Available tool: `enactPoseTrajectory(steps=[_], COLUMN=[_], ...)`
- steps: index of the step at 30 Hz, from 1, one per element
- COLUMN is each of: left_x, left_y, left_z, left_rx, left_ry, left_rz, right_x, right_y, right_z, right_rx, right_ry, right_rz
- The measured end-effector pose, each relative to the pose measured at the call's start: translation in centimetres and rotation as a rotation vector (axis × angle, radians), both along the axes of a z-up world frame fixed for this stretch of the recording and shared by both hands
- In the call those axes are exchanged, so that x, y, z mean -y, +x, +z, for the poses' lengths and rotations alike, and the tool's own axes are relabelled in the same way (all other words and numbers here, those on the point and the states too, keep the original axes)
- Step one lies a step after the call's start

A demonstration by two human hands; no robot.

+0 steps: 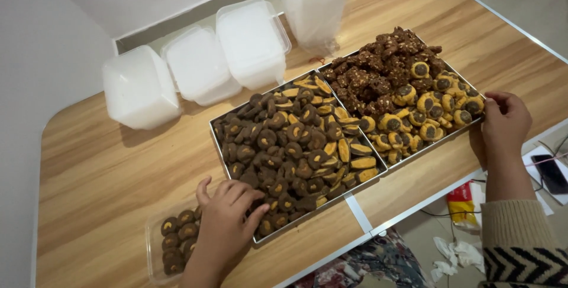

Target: Manually sorting and placing various types of cookies from large metal trays into smaller plastic containers.

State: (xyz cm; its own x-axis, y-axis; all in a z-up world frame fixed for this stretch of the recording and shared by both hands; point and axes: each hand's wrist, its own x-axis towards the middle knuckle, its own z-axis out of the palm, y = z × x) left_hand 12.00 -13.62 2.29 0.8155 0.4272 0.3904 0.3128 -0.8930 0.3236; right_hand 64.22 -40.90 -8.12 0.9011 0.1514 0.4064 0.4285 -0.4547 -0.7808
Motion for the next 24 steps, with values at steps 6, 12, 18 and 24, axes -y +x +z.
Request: enactPoseTrajectory(steps=[6,12,18,24], left_x=[-0.4,-0.3,-0.2,-0.1], left_y=[-0.3,-0.3,-0.2,-0.2], left_z=[-1.2,-0.6,-0.6,-0.7], left_rx=[-0.002,-0.023,-0.030,-0.028], left_ry=[-0.003,-0.009,-0.041,-0.039], left_rz=[-0.096,-0.088,-0.055,-0.084], right_x=[0.3,0.3,0.1,-0.2], right_y=[0.9,0.7,0.6,-0.5], right_z=[-1.0,-0.9,-0.7,0.2], right_rx=[0.013,0.014,-0.003,-0.035], right_ry=[-0.003,0.002,0.008,0.066], right_rz=[-0.001,0.000,-0.019,-0.001])
